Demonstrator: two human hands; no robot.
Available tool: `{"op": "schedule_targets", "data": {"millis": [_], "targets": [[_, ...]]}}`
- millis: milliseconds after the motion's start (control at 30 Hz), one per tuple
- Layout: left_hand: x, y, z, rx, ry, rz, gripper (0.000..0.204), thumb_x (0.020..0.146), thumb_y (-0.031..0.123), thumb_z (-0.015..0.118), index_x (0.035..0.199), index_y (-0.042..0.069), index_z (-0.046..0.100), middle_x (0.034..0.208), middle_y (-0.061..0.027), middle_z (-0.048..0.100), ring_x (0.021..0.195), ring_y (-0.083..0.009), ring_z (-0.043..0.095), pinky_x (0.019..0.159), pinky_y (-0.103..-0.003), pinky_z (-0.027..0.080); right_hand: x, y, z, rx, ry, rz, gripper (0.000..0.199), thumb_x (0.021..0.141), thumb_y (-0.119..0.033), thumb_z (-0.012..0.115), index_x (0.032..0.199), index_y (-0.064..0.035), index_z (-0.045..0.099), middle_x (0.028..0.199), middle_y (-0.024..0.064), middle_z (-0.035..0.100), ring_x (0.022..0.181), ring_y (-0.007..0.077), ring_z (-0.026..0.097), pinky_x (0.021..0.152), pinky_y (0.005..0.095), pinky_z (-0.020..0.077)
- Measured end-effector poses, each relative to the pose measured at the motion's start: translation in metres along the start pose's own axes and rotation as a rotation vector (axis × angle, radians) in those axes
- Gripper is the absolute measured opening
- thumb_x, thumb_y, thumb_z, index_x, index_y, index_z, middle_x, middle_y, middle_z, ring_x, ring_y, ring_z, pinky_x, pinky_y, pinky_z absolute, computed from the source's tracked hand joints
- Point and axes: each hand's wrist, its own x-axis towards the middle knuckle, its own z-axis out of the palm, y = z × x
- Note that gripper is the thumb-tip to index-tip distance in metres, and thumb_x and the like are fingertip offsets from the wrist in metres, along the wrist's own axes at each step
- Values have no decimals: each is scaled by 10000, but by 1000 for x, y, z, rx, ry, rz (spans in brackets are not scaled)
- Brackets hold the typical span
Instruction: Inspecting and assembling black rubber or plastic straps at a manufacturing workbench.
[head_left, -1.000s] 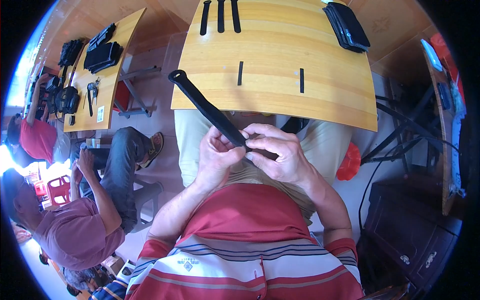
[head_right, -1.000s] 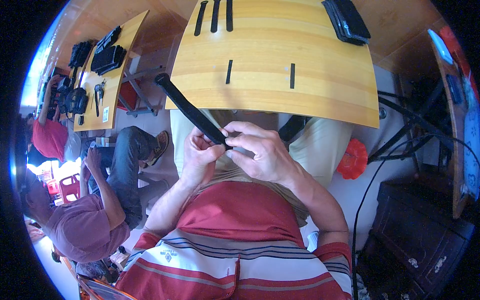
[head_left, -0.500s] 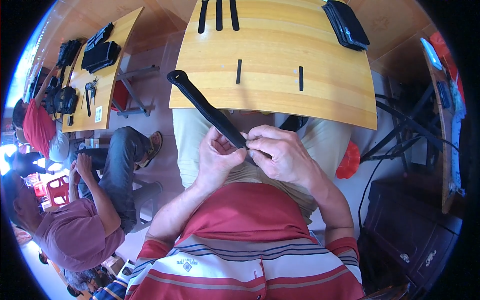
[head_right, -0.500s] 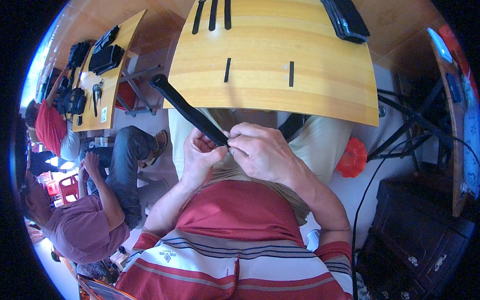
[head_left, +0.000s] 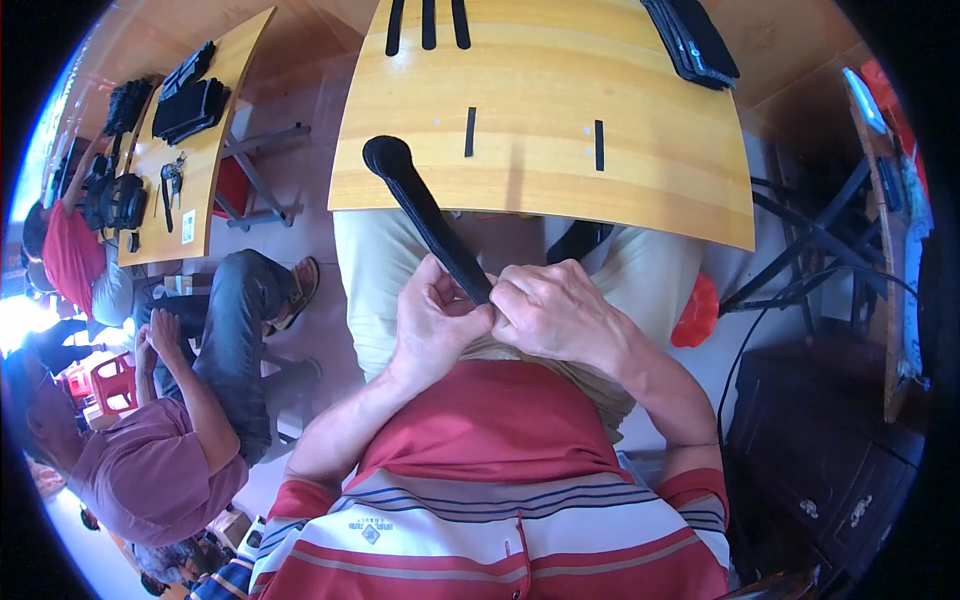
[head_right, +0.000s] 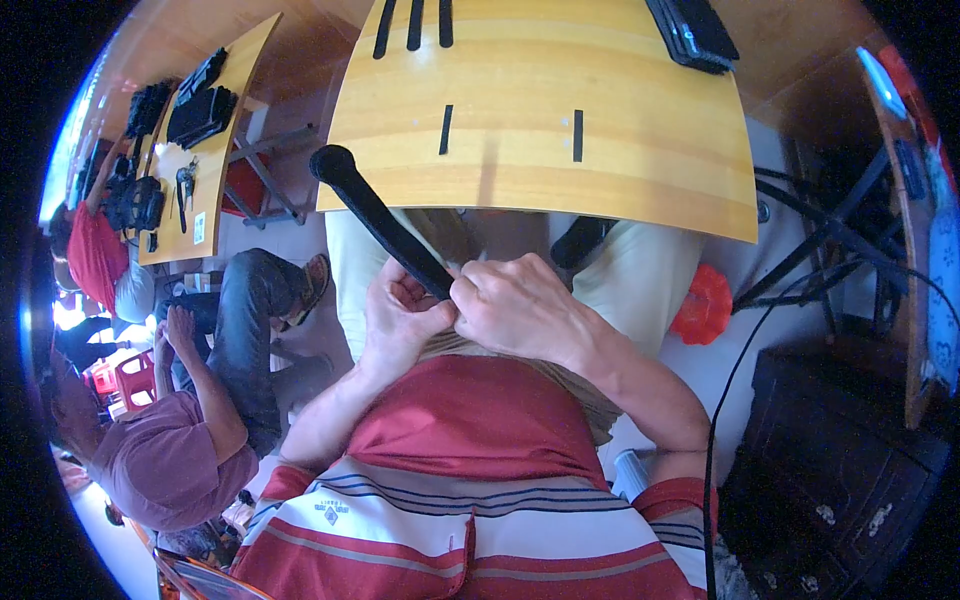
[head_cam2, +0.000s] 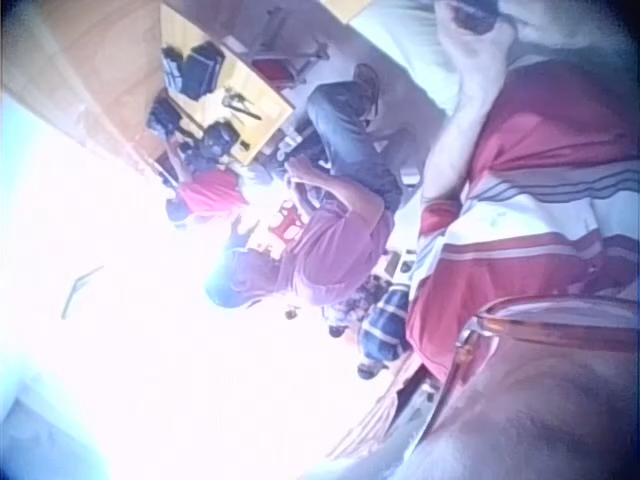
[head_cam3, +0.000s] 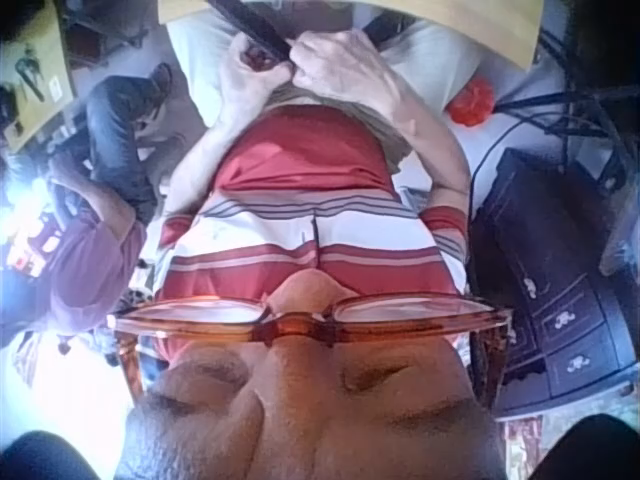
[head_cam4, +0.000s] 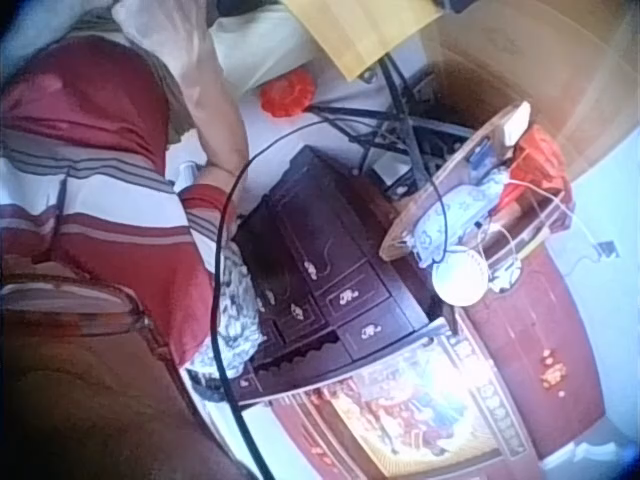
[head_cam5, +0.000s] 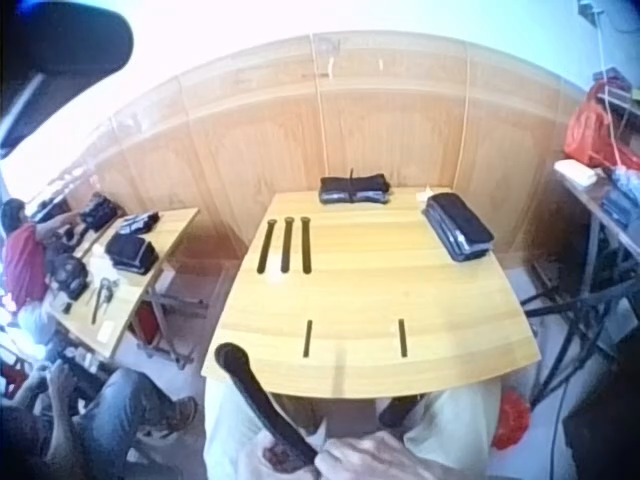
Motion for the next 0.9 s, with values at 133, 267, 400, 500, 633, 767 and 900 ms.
{"op": "schedule_targets", "data": {"millis": [133,267,400,500,633,767,900], "targets": [[-1,6,-5,161,-59,-2,361,762,-92,698,1044,31,508,986,-38,622,925,-90,613,820,-250,548,1,-1,-2,-213,-79,-172,164,668,-92,703,724,-13,570,708,102,595,580,235,640,481,330,521],[-2,20,-3,79,-35,-20,352,771,-94,686,1050,32,512,989,-39,625,916,-87,613,800,-239,541,5,-1,4,-128,73,-198,152,662,-48,705,738,-17,576,744,91,596,591,224,641,497,327,523],[-1,8,-5,-84,6,53,362,780,-91,683,1077,22,510,1014,-55,633,920,-98,617,811,-243,537,-1,-9,16,121,338,-31,213,685,66,683,874,-13,626,826,87,602,651,212,644,540,336,521],[1,5,-6,-143,27,72,377,782,-89,685,1098,16,509,1028,-64,635,926,-109,620,838,-253,534,-6,-7,26,316,376,64,190,797,23,686,977,9,629,962,132,593,702,222,648,560,317,512],[0,7,-5,-158,30,76,388,781,-95,683,1115,17,519,1040,-64,638,928,-113,622,864,-258,527,-9,-7,29,284,423,30,195,798,18,693,974,8,610,946,135,590,699,239,641,566,336,514],[-4,9,-7,-178,16,37,389,776,-99,681,1110,22,524,1040,-60,637,929,-109,622,869,-261,527,-8,-5,24,181,337,-32,192,805,26,673,957,1,557,905,139,571,688,269,627,561,368,514],[-7,19,-14,-38,-92,-23,387,765,-111,659,1100,28,526,1022,-46,629,926,-95,615,860,-253,519,-7,-1,9,163,103,-104,191,799,15,665,937,-10,535,889,135,562,710,278,628,565,382,522]]}}
